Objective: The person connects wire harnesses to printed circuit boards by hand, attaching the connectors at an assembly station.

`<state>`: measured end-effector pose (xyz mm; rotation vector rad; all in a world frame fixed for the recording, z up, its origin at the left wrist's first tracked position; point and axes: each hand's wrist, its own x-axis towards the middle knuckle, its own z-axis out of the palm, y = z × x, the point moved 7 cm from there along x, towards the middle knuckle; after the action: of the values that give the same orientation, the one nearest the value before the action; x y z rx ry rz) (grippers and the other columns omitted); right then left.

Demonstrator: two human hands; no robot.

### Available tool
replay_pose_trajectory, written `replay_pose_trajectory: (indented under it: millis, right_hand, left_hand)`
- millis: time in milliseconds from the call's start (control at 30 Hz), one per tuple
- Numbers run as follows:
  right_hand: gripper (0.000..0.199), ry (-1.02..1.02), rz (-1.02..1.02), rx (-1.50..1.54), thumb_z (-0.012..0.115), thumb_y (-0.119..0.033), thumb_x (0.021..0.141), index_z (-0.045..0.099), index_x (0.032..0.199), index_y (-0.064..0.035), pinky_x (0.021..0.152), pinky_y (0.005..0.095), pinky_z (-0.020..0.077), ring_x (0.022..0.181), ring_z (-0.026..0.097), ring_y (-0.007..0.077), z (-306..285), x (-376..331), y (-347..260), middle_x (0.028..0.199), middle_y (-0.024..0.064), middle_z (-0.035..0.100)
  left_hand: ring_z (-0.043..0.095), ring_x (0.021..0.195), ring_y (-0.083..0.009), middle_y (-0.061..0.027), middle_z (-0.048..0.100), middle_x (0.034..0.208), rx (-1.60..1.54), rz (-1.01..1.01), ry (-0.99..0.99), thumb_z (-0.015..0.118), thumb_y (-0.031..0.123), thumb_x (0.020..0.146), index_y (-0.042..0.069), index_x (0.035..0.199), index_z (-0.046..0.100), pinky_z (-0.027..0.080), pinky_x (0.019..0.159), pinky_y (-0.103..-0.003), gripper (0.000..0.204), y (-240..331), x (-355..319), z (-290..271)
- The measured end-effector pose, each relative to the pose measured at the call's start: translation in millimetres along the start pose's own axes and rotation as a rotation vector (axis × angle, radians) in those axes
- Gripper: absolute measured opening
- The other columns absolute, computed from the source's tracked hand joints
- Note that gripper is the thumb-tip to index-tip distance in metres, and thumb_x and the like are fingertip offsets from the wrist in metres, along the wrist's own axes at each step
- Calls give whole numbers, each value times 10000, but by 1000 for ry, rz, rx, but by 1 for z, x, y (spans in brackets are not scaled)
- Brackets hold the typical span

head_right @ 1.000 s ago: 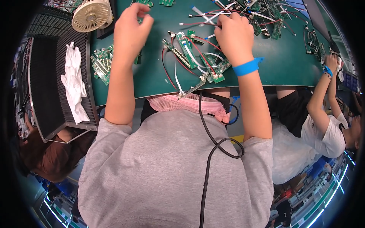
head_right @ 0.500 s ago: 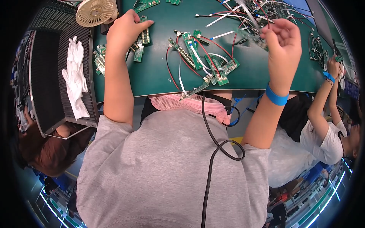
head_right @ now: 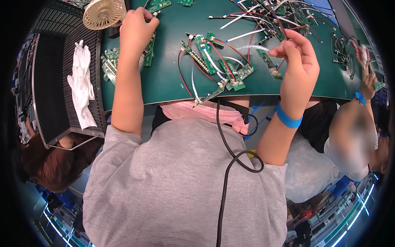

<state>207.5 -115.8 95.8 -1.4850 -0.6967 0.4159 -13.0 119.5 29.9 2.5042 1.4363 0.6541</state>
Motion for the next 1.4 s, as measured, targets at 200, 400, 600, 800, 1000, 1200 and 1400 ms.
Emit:
replay_pose_trajectory:
  millis: [200,400,600,800,1000,1200,1400]
  right_hand:
    - [194,-157,96,167,465,-70,868,538,1007,43,467,174,297,516,372,41,25,-7,-1,639,-11,438]
    - [257,-139,108,125,490,-174,892,586,1013,32,427,174,203,486,277,17,34,-14,2,576,-55,354]
    - [237,-119,50,8,532,-178,872,617,953,27,437,174,201,500,281,5,32,-16,0,581,-69,377]
    - [187,-132,48,-45,556,-139,856,620,931,20,460,163,237,521,327,16,39,-21,-8,609,-56,426]
    - [112,-202,-355,-506,607,-89,794,620,848,8,491,216,340,554,438,90,64,-24,-31,655,36,495]
    - [71,-252,-387,-604,614,-87,765,617,783,-18,479,268,377,531,485,160,97,-31,-30,638,64,478]
    - [65,-284,-375,-615,612,-90,761,619,775,-28,477,262,385,533,505,162,101,-32,-25,641,61,483]
  left_hand:
    - [567,777,-287,-113,581,802,6,-20,-67,603,264,695,42,832,565,423,720,-382,264,-4,3,5]
    - [571,787,-294,-121,593,795,27,-31,-43,642,311,690,35,839,533,417,711,-398,332,-9,3,9]
    - [598,711,-249,-131,566,761,-10,-38,-69,587,117,749,2,972,494,467,642,-346,268,23,0,-21]
    - [516,627,-204,-125,503,709,-503,0,163,567,18,718,-23,875,492,417,590,-301,180,37,-4,-41]
    - [558,740,-138,-77,522,829,-1206,-48,-353,554,29,771,-12,912,560,436,618,-279,146,82,-28,-24]
    - [619,649,-89,-56,638,787,-1086,358,-316,543,58,831,5,1074,547,498,573,-206,249,101,-54,-10]
    - [616,633,-81,-49,638,781,-1073,359,-201,562,33,807,22,1059,565,497,552,-201,252,101,-59,-13]
